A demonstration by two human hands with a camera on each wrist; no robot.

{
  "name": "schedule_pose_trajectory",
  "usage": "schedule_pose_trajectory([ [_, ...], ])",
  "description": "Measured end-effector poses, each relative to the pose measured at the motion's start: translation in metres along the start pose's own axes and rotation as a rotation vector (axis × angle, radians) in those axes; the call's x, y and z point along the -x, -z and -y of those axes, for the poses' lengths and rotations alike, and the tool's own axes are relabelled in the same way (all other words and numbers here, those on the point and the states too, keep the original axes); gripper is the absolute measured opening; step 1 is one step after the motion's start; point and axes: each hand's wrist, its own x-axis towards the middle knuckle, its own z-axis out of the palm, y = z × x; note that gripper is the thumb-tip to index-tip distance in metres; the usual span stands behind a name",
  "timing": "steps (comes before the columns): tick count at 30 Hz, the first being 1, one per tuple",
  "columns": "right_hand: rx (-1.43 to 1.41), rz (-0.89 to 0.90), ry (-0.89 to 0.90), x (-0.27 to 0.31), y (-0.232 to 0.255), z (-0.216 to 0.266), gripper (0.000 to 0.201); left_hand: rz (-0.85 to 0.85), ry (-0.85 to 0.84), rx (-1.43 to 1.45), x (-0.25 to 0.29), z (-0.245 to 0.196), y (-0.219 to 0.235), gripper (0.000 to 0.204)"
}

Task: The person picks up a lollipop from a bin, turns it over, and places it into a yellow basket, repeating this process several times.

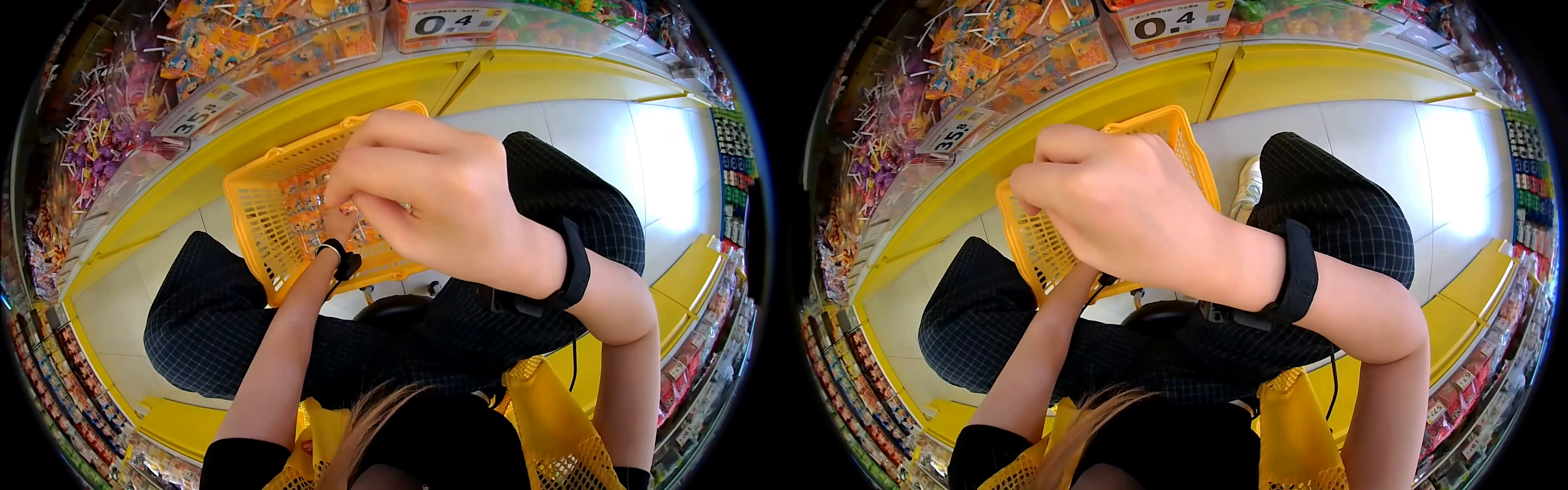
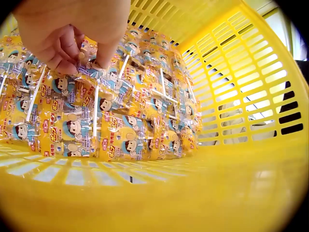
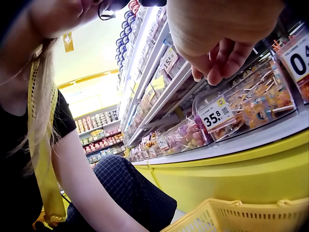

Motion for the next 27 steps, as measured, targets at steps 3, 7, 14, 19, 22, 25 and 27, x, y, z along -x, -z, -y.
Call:
schedule_pose_trajectory([
  [3,-0.008,-0.003,-0.002,0.001,-0.001,-0.002,0.021,-0.095,-0.045,-0.039,0.007,-0.016,0.004,0.035],
  [7,-0.001,-0.006,0.002,0.0,0.0,-0.002,0.021,-0.047,0.037,-0.039,0.008,-0.018,0.013,0.034],
  [14,-0.008,-0.016,-0.007,0.0,0.001,0.0,0.022,-0.005,0.013,-0.149,-0.004,0.009,0.009,0.028],
  [19,0.002,-0.011,0.0,0.001,0.0,-0.001,0.022,-0.114,-0.003,-0.133,0.001,0.007,0.011,0.031],
  [22,-0.011,-0.013,0.004,0.001,-0.001,-0.001,0.022,-0.016,0.074,-0.224,0.008,-0.014,0.027,0.032],
  [25,-0.015,-0.016,-0.003,0.0,-0.001,-0.001,0.023,0.013,0.067,-0.33,0.008,-0.009,0.022,0.028],
  [27,-0.021,-0.016,0.011,-0.001,-0.001,-0.001,0.023,-0.036,0.05,-0.38,0.008,-0.008,0.02,0.025],
])
